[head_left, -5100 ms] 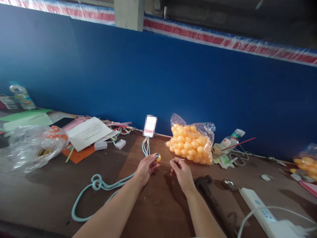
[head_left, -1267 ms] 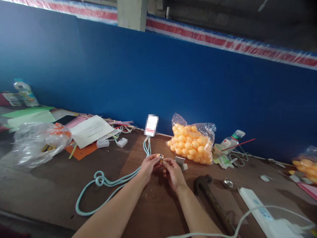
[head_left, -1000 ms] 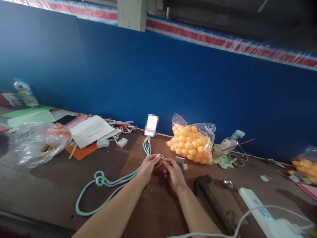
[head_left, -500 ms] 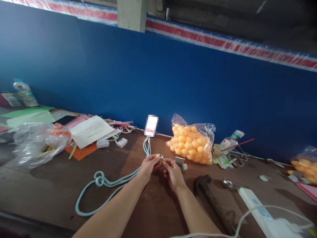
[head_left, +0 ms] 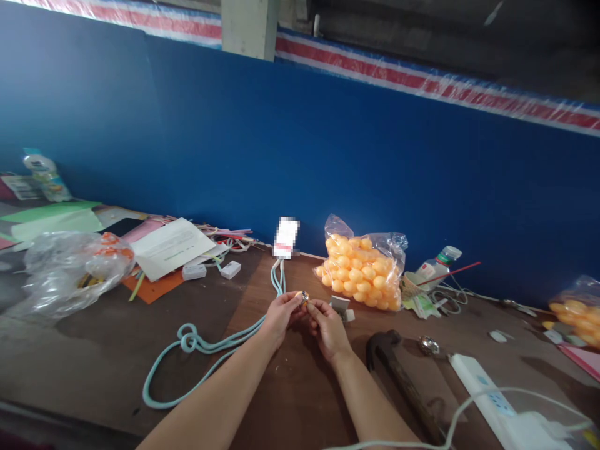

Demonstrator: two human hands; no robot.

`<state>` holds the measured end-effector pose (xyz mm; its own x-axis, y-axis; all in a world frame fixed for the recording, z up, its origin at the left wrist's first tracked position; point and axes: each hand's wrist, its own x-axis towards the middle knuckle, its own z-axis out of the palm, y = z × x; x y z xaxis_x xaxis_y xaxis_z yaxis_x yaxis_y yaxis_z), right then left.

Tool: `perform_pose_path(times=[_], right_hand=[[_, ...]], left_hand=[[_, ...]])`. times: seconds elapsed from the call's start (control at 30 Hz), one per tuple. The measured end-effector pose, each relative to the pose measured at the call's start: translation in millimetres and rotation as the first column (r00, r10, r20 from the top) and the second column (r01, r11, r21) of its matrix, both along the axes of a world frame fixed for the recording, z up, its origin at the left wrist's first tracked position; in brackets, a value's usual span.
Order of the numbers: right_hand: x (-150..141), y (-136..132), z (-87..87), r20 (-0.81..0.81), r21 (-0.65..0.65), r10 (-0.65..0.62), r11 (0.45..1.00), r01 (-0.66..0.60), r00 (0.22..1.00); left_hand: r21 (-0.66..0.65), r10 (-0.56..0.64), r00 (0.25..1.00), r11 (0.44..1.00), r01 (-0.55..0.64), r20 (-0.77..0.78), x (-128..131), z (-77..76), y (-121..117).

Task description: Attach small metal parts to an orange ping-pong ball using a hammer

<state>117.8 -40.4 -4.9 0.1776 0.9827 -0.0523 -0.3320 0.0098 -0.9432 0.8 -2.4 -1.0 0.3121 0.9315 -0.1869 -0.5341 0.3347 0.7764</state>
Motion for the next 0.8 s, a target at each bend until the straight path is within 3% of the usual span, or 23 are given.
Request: perform_pose_path(times=[0.8], right_hand=[[0.2, 1.3, -3.3, 0.013, -0.014, 0.014, 1.0, -0.013, 1.0]], left_hand=[[0.004, 0.017, 1.0, 1.0, -0.017, 0.001, 2.9, 0.4, 1.1]])
